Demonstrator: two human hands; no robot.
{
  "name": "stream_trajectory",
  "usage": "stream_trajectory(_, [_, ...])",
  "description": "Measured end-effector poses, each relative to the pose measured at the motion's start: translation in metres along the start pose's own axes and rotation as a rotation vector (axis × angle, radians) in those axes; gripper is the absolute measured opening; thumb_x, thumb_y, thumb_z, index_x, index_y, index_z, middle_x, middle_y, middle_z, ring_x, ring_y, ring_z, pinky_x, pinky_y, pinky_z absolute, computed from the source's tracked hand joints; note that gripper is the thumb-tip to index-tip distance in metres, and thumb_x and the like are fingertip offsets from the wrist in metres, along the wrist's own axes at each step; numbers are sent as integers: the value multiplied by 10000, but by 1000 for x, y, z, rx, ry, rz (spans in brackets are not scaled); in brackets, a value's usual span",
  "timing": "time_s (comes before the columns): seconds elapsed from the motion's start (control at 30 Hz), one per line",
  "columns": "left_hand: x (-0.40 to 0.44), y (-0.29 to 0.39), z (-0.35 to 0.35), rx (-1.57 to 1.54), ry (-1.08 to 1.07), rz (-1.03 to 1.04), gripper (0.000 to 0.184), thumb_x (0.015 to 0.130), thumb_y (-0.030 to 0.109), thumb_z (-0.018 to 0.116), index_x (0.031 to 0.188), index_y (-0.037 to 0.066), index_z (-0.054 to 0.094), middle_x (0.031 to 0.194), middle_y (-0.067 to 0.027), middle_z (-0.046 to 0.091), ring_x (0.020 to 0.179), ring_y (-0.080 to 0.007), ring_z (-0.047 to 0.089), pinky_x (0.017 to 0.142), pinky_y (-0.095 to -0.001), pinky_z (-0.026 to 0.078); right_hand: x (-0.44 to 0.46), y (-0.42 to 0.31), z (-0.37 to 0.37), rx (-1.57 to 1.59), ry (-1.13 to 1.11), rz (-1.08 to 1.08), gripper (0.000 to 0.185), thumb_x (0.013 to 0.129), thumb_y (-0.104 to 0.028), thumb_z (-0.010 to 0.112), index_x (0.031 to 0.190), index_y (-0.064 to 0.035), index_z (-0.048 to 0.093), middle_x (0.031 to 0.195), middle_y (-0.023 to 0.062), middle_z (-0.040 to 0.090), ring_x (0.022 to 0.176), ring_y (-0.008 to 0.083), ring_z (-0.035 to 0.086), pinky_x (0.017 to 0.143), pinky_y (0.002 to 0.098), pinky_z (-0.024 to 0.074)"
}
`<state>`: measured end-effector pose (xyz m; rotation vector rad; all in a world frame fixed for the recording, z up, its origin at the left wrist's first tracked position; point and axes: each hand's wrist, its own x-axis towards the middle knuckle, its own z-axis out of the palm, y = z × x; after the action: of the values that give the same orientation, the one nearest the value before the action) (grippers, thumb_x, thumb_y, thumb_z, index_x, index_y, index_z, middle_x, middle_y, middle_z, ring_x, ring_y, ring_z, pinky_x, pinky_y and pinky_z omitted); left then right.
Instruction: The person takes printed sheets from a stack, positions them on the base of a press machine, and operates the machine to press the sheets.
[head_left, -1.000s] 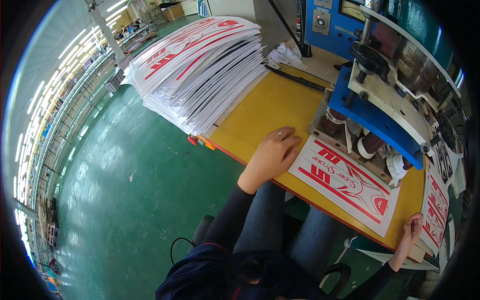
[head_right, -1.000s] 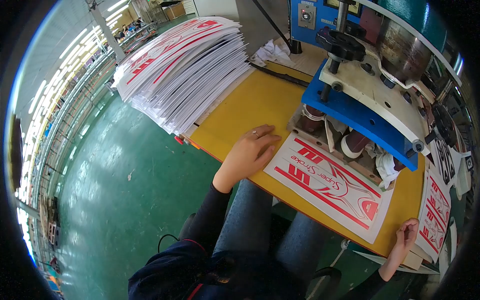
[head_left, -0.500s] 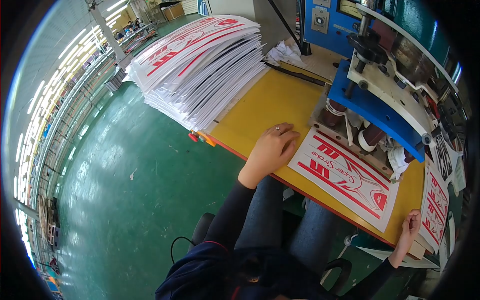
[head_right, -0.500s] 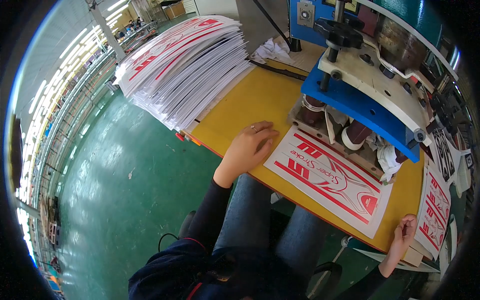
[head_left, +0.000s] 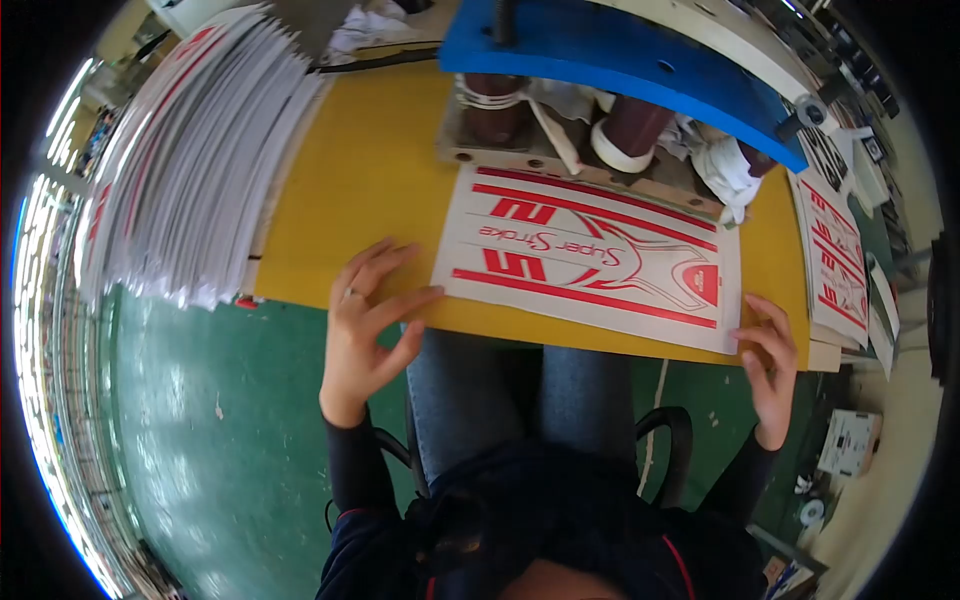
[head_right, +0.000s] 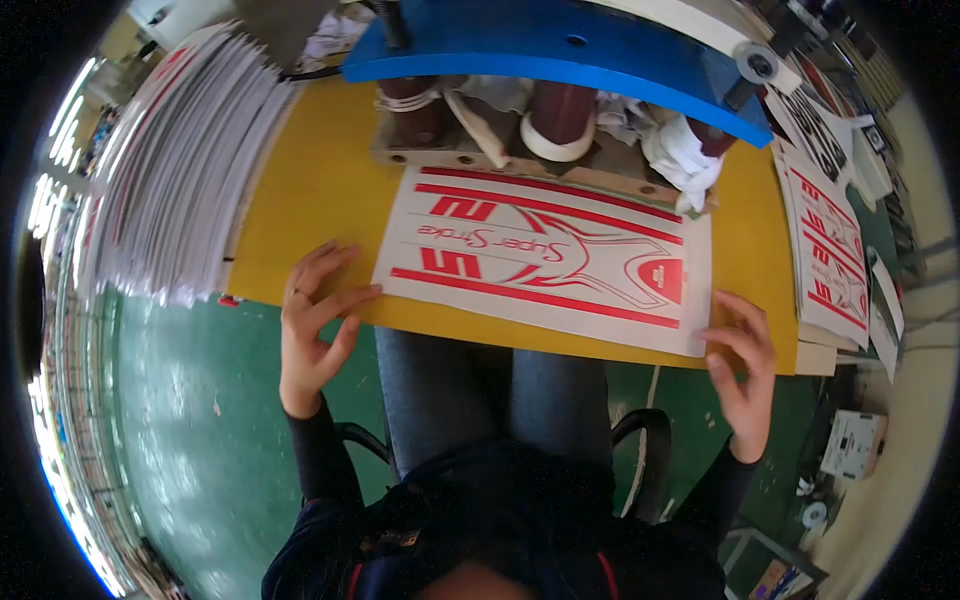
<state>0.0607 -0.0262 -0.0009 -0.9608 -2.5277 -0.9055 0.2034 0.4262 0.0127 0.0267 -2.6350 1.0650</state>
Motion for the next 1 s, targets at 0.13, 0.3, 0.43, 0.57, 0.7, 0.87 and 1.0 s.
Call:
stream_trajectory(0.13, [17,10,0,283,-46,-41,272,862,192,648,1080,138,803,1463,-187,552,1458,-431,369,1172,-542,301,9,-5,2,-357,8,-58,319,847,-204,691,1139,-87,742,1550,192,465,1456,403,383,1171,465,319])
stream_trajectory(0.3, [60,-4,20,339,-67,-73,342,924,210,646,1254,189,732,1510,-198,488,1462,-477,331,1182,-555,294,52,12,13,-440,-8,13,457,921,-262,671,1365,-154,652,1580,221,412,1488,441,320,1207,492,270])
stream_trajectory(0.43, [65,-7,35,274,-57,-128,410,947,228,626,1354,204,666,1510,-227,478,1457,-498,326,1177,-545,301,59,21,17,-367,36,10,433,944,-197,648,1374,-151,644,1546,231,445,1467,417,366,1195,470,299])
stream_trajectory(0.57, [63,-6,32,289,-60,-139,418,941,240,634,1357,205,661,1513,-233,474,1452,-501,334,1172,-545,310,57,21,18,-387,70,-7,388,943,-160,637,1328,-125,673,1506,214,494,1436,408,416,1177,465,336])
stream_trajectory(0.7, [63,-6,32,279,-39,-160,407,929,248,650,1333,202,678,1513,-233,476,1448,-497,342,1169,-550,313,58,19,16,-391,72,3,360,942,-144,629,1293,-99,693,1471,196,538,1419,393,447,1163,464,360])
stream_trajectory(0.87, [65,-6,33,280,-39,-176,408,917,261,664,1322,212,688,1507,-242,482,1440,-496,356,1166,-552,316,59,18,18,-401,79,45,364,951,-141,614,1303,-89,690,1478,196,536,1406,379,470,1158,448,367])
stream_trajectory(1.0, [65,-7,35,283,-42,-180,418,912,261,669,1328,222,686,1513,-250,474,1434,-493,367,1163,-547,321,60,18,18,-364,66,73,375,958,-147,602,1320,-90,681,1479,203,530,1396,373,480,1157,441,367])
